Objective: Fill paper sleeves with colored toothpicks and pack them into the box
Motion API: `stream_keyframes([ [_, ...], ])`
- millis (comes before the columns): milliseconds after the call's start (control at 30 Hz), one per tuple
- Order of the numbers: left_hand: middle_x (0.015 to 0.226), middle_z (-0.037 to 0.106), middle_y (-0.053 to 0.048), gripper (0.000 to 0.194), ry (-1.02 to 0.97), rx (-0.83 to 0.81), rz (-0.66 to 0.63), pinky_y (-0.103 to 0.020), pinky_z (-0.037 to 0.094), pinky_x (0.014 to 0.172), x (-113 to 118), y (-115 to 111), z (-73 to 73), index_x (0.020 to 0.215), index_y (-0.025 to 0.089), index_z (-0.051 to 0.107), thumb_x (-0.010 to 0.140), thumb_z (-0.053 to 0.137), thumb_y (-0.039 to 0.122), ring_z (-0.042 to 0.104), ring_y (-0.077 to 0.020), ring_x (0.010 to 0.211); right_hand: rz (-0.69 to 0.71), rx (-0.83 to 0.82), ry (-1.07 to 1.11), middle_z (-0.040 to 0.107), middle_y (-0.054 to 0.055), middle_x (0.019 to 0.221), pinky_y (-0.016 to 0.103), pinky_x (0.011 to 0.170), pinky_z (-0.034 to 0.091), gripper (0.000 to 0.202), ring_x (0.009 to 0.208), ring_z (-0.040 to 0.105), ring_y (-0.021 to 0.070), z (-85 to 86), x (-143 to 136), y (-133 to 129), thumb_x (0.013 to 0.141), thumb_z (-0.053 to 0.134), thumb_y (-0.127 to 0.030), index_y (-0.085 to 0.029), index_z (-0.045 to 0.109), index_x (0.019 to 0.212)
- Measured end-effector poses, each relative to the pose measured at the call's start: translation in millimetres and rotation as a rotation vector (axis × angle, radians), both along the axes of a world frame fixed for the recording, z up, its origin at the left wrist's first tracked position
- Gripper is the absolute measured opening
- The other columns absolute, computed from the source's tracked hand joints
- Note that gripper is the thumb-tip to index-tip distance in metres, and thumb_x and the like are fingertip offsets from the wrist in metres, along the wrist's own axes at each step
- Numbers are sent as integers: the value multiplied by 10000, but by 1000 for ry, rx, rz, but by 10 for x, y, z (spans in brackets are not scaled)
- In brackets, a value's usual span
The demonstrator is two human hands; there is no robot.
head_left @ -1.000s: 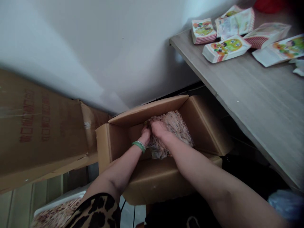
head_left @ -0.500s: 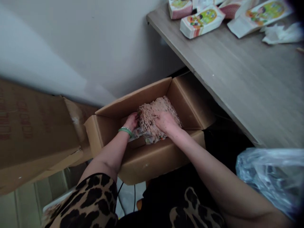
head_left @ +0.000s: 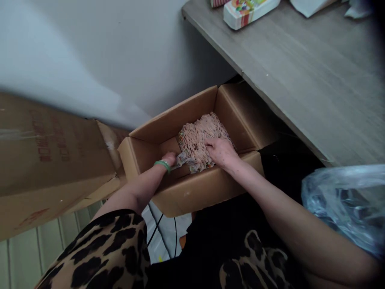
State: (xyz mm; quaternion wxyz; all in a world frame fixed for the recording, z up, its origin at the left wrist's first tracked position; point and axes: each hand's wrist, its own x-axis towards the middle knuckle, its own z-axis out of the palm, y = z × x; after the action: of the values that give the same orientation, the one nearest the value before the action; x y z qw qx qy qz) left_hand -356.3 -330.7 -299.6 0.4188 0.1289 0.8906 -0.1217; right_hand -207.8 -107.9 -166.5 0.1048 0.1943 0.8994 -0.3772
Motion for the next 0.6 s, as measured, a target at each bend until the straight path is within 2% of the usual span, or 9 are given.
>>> stream_keyframes([
  [100, 1377, 560, -132, 412, 56, -27, -1, -469, 496, 1004, 186, -32, -2, 1290, 192, 593, 927, 631, 384, 578, -278, 1224, 2, -24, 24, 706, 76, 796, 303, 710, 401, 309, 796, 621, 211, -22, -6, 4, 813, 493, -116, -186, 774, 923],
  [167, 1394, 547, -152, 426, 71, -46, 0, -457, 483, 1016, 225, -44, -11, 1274, 180, 610, 909, 649, 398, 562, -295, 1258, -11, -38, 20, 713, 77, 815, 301, 711, 405, 314, 802, 626, 210, -22, -4, 6, 823, 494, -124, -187, 777, 943],
  [400, 1245, 628, -99, 338, -59, -7, -75, -435, 555, 912, 89, -123, -11, 1227, 177, 615, 941, 622, 357, 635, -235, 1085, -52, -83, -9, 736, 78, 856, 300, 702, 419, 330, 818, 648, 217, -4, -18, 9, 803, 511, -121, -193, 784, 972],
  [600, 1307, 601, -108, 336, -66, 141, -140, -482, 524, 972, 24, -41, 41, 1227, 171, 618, 941, 618, 349, 603, -253, 1151, -50, -119, 20, 749, 80, 884, 304, 731, 441, 323, 860, 660, 224, -61, -41, 30, 807, 498, -119, -193, 784, 936],
])
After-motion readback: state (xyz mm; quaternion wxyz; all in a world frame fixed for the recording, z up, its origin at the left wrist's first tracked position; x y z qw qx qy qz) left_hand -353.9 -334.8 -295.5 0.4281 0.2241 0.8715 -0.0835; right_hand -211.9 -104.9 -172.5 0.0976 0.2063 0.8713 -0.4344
